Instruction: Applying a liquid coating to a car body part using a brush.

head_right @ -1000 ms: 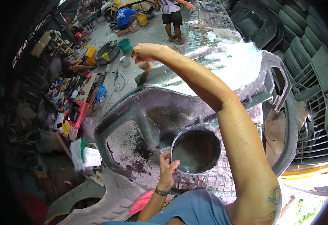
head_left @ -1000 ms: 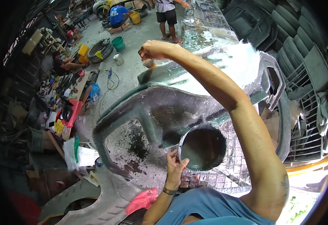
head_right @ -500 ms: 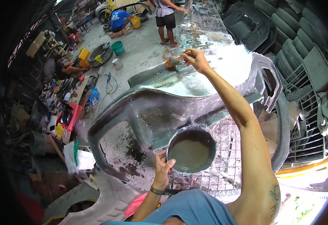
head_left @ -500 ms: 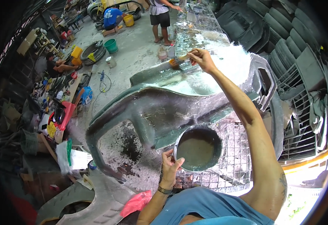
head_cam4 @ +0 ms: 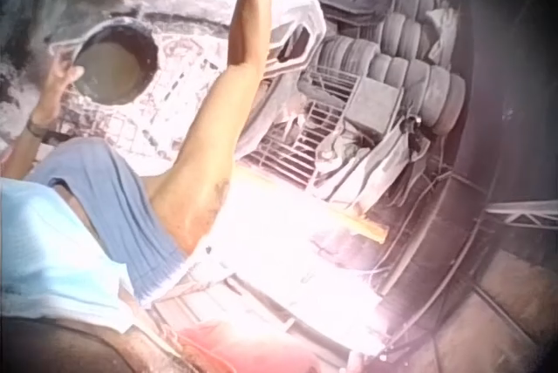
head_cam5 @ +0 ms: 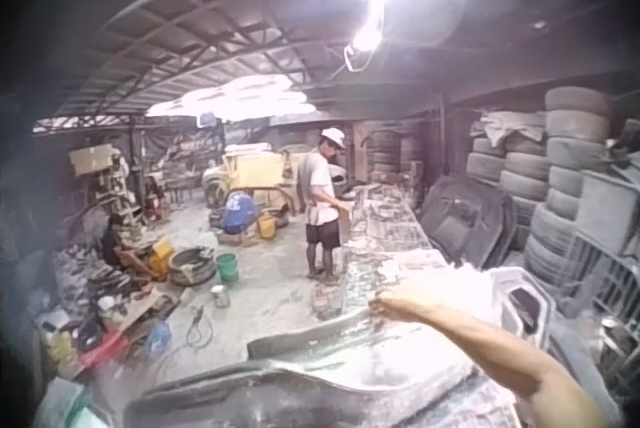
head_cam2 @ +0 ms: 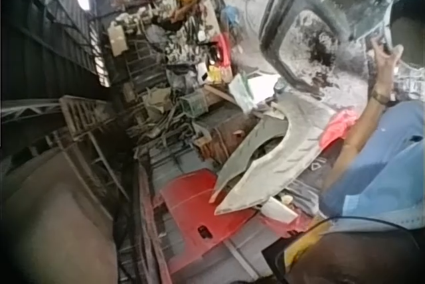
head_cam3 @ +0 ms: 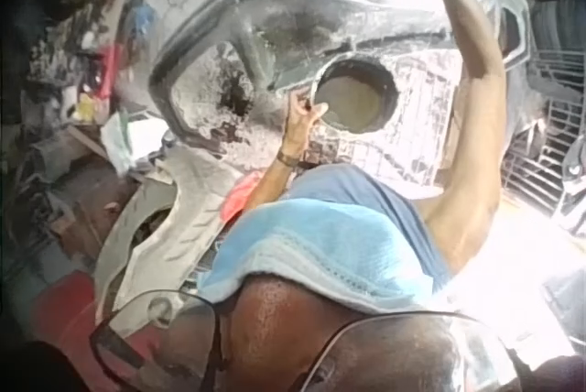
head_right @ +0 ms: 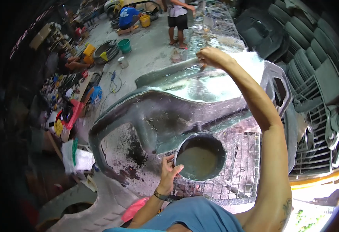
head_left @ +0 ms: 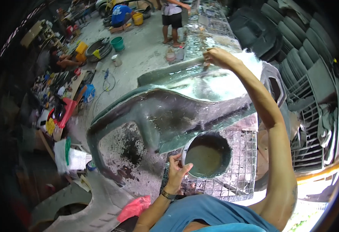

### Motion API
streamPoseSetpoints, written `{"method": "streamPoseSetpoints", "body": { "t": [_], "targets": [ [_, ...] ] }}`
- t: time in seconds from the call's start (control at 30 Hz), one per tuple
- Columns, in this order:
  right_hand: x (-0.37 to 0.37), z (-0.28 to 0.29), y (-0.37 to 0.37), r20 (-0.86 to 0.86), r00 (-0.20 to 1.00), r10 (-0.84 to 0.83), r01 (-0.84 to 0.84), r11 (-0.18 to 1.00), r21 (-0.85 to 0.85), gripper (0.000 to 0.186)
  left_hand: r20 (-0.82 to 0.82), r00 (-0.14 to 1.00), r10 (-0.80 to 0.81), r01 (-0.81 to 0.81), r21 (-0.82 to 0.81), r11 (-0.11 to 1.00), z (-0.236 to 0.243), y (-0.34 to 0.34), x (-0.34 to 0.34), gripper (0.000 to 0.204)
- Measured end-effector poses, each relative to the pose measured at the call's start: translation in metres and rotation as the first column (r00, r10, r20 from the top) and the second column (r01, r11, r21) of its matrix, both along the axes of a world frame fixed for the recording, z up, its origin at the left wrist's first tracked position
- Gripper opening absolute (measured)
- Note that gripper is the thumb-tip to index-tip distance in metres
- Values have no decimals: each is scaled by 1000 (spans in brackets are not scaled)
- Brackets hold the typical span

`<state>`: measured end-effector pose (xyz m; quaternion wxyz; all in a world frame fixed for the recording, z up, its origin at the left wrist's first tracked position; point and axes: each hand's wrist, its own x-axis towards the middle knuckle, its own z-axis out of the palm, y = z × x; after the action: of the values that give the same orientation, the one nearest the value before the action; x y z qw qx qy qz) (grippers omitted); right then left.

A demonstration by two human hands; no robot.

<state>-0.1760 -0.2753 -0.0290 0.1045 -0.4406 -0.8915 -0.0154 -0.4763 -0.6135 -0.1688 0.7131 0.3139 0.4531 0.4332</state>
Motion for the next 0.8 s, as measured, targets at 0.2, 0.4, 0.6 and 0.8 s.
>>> {"method": "streamPoseSetpoints", "body": {
  "t": [0.2, 0.4, 0.6, 0.8],
  "targets": [
    [-161, 1, 28, -44, 981, 191, -196, 962, -192, 15, 9, 999, 35, -35, 0, 999, -7, -2, -16, 66],
    [-203, 2, 49, -300, 922, 245, -287, 952, -105, 15, 29, 997, 68, -68, 6, 998, -2, -2, -22, 63],
    [-145, -54, 8, -726, 685, -64, -115, 974, -194, 18, 22, 998, 66, -66, -22, 998, -14, -3, -26, 61],
    [-12, -70, -10, -802, 522, -291, 138, 956, -258, 16, 35, 997, 67, -68, 11, 998, -14, 1, -10, 61]
  ]
}}
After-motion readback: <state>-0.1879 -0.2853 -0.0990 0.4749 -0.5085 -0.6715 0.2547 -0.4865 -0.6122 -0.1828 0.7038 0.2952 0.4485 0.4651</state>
